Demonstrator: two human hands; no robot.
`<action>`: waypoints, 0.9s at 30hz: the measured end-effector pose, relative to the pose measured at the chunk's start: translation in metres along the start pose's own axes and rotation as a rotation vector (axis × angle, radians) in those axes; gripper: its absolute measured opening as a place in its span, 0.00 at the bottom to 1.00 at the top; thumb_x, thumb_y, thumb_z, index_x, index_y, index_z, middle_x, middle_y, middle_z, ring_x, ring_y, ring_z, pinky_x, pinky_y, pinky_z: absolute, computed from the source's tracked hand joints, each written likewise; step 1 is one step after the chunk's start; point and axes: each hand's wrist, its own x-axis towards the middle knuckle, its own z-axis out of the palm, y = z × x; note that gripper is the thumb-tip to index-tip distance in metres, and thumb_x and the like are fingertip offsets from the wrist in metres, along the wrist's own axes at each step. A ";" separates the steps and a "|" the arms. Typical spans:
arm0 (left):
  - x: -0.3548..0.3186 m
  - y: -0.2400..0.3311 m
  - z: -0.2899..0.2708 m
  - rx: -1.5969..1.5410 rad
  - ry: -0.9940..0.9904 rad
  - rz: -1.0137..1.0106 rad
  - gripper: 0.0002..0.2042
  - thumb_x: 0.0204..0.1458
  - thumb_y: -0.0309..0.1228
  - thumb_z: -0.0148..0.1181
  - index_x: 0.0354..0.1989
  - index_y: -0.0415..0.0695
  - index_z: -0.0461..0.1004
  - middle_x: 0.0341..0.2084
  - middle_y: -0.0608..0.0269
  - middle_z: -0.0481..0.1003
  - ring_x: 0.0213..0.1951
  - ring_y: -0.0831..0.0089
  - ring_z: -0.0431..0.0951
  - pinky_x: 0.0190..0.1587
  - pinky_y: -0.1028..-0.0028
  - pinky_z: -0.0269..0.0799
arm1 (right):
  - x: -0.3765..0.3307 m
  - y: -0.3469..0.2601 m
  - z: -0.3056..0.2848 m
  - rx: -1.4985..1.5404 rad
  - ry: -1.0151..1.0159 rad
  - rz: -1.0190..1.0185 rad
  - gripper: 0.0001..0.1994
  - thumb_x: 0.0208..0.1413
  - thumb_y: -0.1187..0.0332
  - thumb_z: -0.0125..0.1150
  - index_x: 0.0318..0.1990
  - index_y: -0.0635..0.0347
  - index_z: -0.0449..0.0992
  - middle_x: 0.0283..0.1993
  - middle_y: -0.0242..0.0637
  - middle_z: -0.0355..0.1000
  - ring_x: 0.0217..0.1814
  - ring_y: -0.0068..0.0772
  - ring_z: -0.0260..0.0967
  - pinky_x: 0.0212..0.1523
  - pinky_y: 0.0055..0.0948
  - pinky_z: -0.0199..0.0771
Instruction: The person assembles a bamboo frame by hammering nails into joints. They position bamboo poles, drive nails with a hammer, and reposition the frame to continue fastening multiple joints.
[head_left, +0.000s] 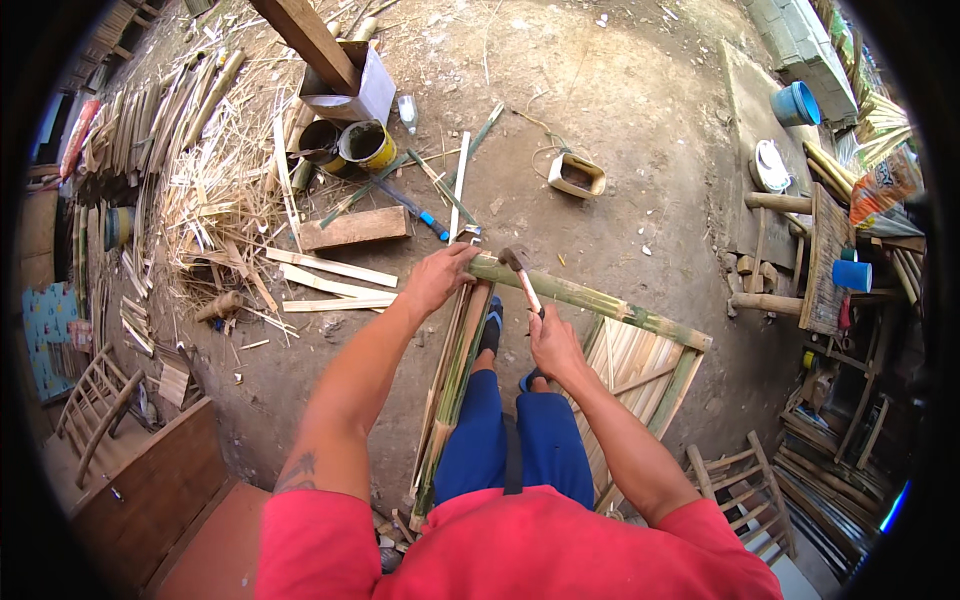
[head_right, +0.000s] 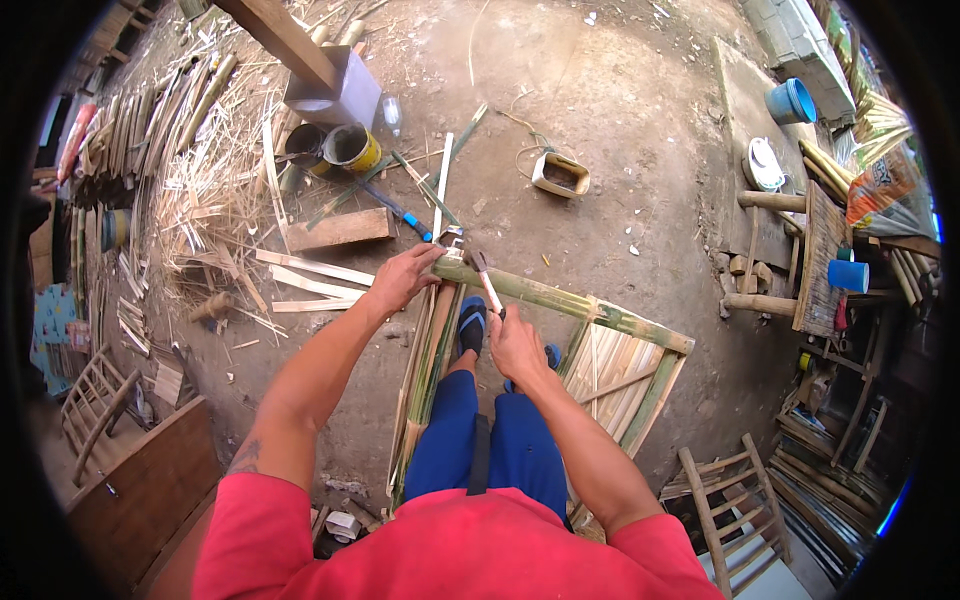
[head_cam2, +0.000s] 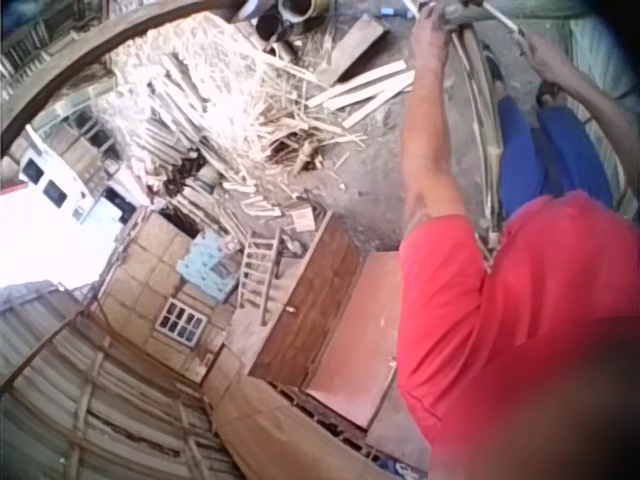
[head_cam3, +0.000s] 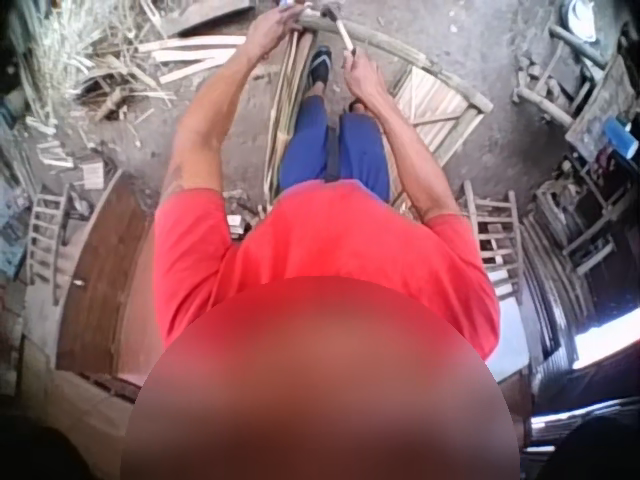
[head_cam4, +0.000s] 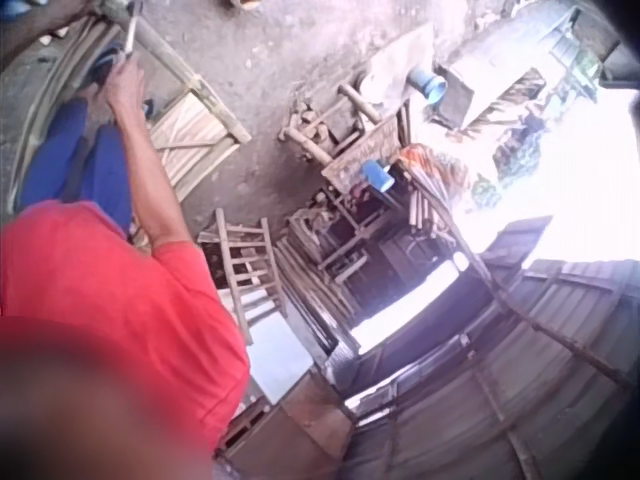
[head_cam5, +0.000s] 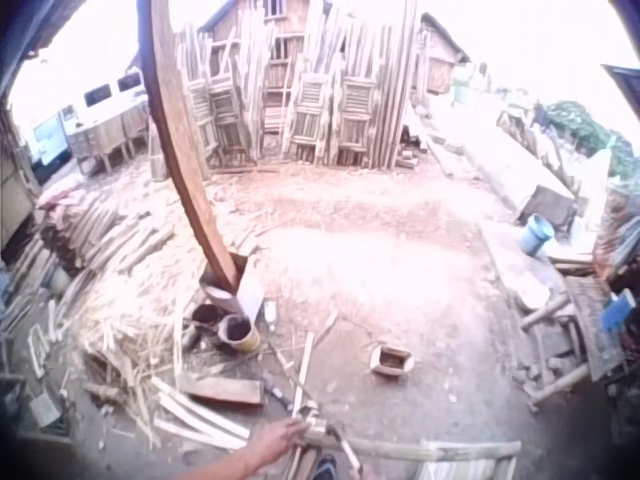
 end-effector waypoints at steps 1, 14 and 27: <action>-0.002 0.005 0.001 0.024 0.096 0.011 0.24 0.53 0.32 0.66 0.60 0.49 0.71 0.59 0.57 0.72 0.56 0.51 0.76 0.57 0.57 0.74 | 0.001 -0.001 0.001 0.050 0.049 0.005 0.16 0.70 0.59 0.49 0.48 0.66 0.64 0.31 0.66 0.74 0.40 0.78 0.70 0.42 0.65 0.69; -0.078 0.147 0.090 -1.365 0.160 -0.470 0.07 0.64 0.28 0.61 0.42 0.36 0.75 0.28 0.66 0.74 0.27 0.79 0.71 0.32 0.76 0.68 | -0.013 0.021 0.015 0.526 0.167 -0.148 0.16 0.74 0.58 0.44 0.39 0.62 0.64 0.25 0.42 0.72 0.17 0.30 0.73 0.16 0.31 0.70; -0.093 0.142 0.097 -1.637 0.316 -0.591 0.06 0.67 0.27 0.54 0.48 0.42 0.71 0.41 0.59 0.79 0.35 0.73 0.80 0.44 0.73 0.80 | -0.028 0.023 0.010 0.918 -0.126 -0.002 0.12 0.67 0.65 0.61 0.44 0.61 0.65 0.30 0.33 0.74 0.24 0.19 0.74 0.19 0.21 0.72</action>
